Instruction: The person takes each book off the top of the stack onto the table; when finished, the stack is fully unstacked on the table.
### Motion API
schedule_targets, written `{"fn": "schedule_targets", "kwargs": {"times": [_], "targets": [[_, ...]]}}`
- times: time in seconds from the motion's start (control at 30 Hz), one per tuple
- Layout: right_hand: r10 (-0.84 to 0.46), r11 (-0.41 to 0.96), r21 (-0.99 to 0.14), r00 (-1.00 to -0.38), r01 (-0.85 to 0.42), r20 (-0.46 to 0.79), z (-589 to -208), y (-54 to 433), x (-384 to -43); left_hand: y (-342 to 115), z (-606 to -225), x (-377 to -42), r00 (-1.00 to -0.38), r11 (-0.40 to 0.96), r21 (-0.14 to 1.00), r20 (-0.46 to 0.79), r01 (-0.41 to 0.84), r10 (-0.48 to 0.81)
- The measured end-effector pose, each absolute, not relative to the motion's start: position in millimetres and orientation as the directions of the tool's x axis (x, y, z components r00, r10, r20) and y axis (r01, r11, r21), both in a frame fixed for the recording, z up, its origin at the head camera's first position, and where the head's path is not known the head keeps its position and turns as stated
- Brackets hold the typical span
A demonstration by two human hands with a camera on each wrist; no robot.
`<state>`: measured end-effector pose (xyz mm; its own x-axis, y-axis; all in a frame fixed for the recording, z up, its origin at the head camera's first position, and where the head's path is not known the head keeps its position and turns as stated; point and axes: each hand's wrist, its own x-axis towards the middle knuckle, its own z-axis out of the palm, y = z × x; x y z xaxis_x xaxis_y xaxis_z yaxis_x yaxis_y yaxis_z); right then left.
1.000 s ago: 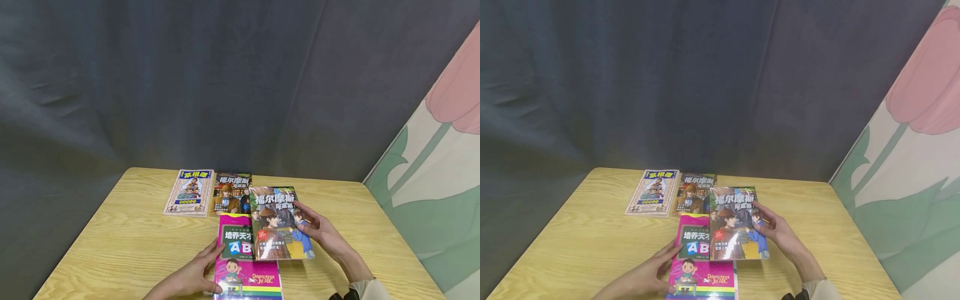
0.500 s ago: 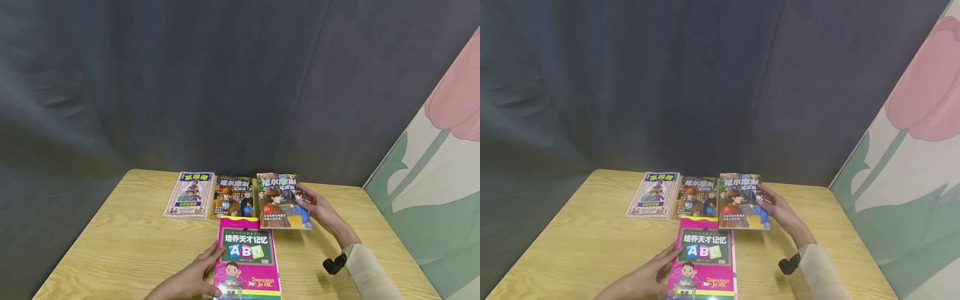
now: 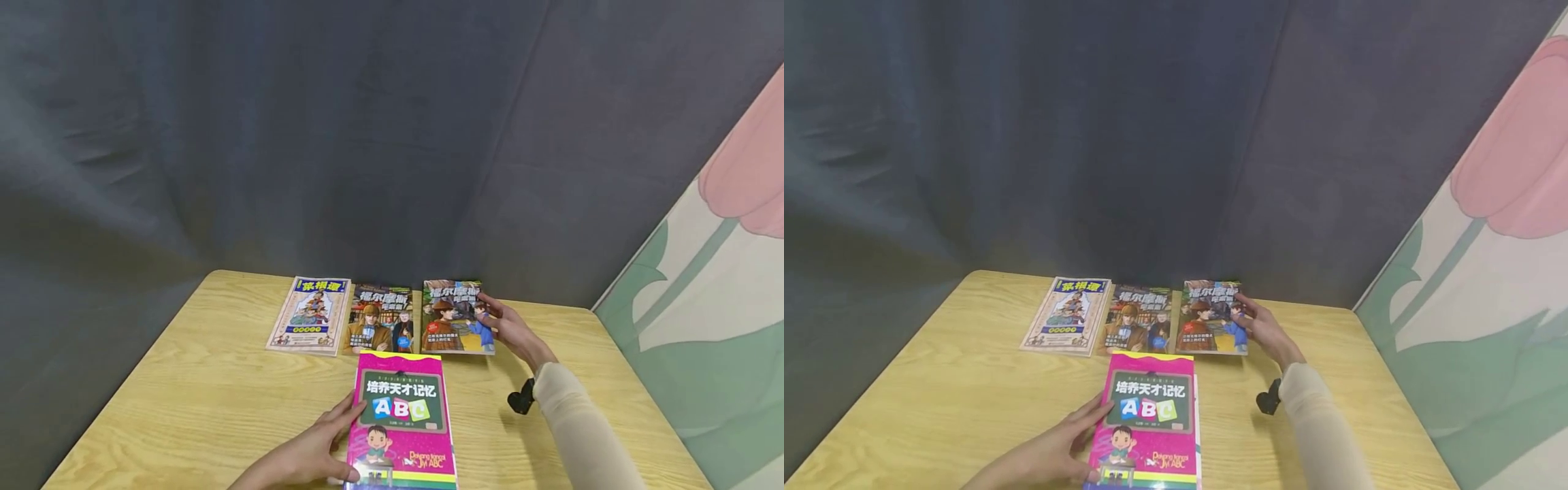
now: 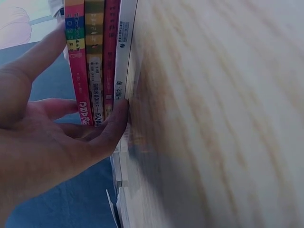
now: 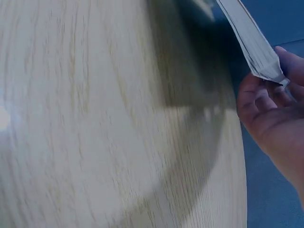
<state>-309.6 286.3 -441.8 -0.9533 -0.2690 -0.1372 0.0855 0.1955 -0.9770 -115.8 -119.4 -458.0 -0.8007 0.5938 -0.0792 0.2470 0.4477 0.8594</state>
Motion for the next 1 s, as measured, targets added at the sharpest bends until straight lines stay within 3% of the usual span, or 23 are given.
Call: {"fn": "schedule_targets", "kwargs": {"times": [0.3, 0.43, 0.53, 0.7, 0.8, 0.9, 1.0], "targets": [[-0.258, 0.302, -0.945, -0.944, 0.123, -0.205, -462, 284, -317, -120, -460, -115, -0.808, 0.468, 0.850, -0.088, 0.244, 0.582], [-0.208, 0.439, -0.893, -0.957, 0.093, -0.202, -465, 283, -318, -119, -460, -118, -0.806, 0.484, 0.842, -0.109, 0.236, 0.582], [-0.195, 0.611, -0.791, -0.970, -0.002, -0.148, -465, 280, -321, -119, -459, -120, -0.807, 0.491, 0.838, -0.111, 0.239, 0.580], [-0.237, 0.854, -0.460, -0.969, -0.244, 0.075, -458, 270, -321, -120, -457, -121, -0.808, 0.496, 0.831, -0.100, 0.253, 0.580], [-0.211, 0.898, -0.356, -0.964, -0.258, 0.164, -442, 253, -306, -121, -458, -121, -0.808, 0.499, 0.828, -0.100, 0.255, 0.580], [-0.177, 0.886, -0.404, -0.971, -0.229, 0.161, -420, 228, -274, -120, -458, -120, -0.812, 0.492, 0.835, -0.099, 0.246, 0.575], [-0.195, 0.863, -0.466, -0.980, -0.194, 0.047, -411, 205, -228, -119, -458, -118, -0.816, 0.480, 0.847, -0.101, 0.230, 0.570]]}}
